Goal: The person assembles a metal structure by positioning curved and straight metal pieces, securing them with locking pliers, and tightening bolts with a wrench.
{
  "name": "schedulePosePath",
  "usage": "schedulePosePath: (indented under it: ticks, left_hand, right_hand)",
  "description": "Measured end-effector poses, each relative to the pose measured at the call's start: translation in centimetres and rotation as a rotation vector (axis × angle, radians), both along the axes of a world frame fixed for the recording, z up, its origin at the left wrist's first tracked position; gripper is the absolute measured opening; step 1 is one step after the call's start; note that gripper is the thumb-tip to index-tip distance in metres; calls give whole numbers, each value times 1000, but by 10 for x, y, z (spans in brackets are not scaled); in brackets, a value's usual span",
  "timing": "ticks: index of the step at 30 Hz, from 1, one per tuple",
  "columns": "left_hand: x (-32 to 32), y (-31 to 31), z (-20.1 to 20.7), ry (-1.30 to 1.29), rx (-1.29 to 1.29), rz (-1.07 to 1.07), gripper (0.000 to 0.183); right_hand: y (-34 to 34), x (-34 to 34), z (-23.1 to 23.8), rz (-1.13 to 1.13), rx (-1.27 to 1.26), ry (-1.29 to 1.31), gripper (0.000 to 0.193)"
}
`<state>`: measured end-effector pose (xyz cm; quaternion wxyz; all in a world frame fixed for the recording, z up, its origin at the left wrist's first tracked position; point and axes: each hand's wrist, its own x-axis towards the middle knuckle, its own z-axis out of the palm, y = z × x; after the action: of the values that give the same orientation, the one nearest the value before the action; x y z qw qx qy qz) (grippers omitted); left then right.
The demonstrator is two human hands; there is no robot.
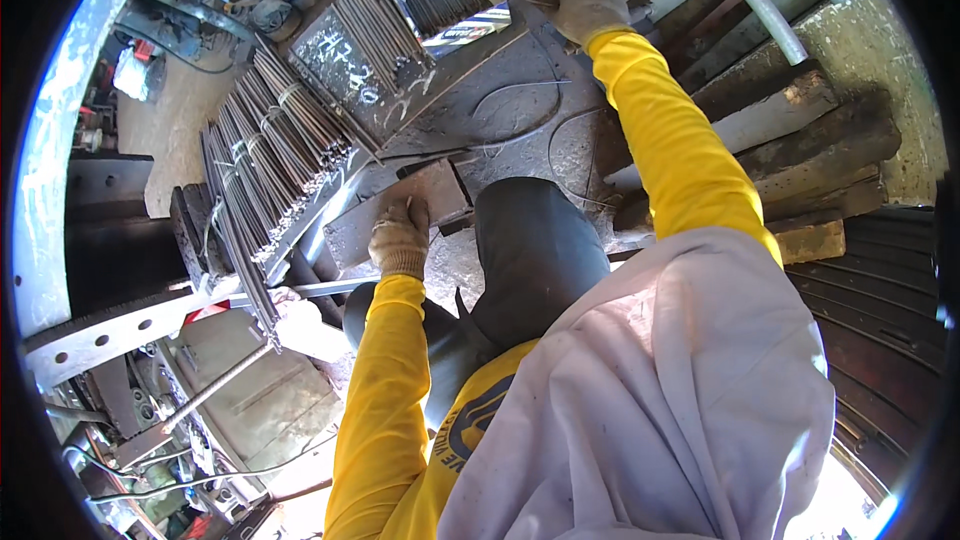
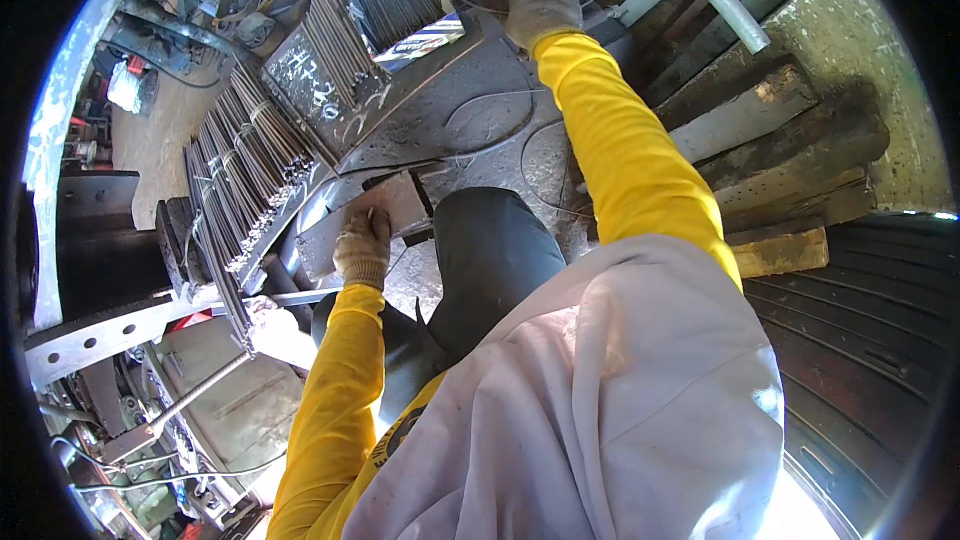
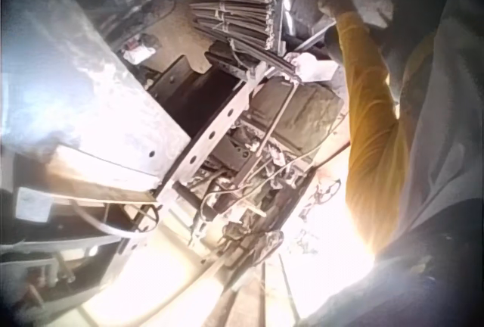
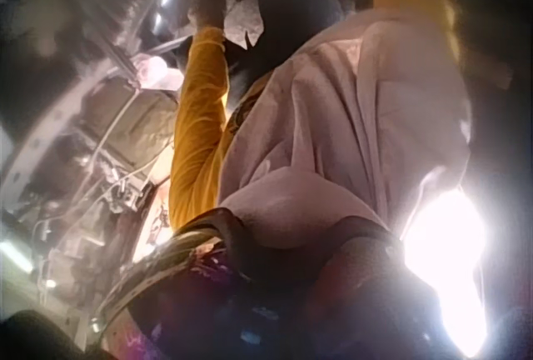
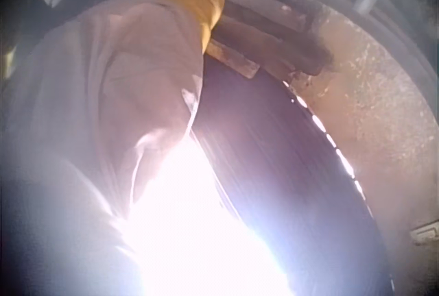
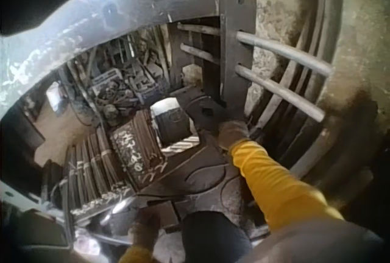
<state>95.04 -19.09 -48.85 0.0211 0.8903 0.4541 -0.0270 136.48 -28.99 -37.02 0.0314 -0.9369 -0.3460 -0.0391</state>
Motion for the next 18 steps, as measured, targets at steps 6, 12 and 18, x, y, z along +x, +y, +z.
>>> schedulePosePath:
  ticks: [6, 12, 18]
  left_hand:
    - [-3, 0, -3, -68, 7, -43, 48]
    - [-3, -2, -3, -21, 9, -23, 48]
    - [1, -4, -2, 9, -31, 16, 49]
  right_hand:
    - [6, 10, -5, -5, -85, 49, 34]
    - [-32, 16, 12, -7, 261, -28, 35]
    - [-64, -16, 50, 363, 697, -40, 29]
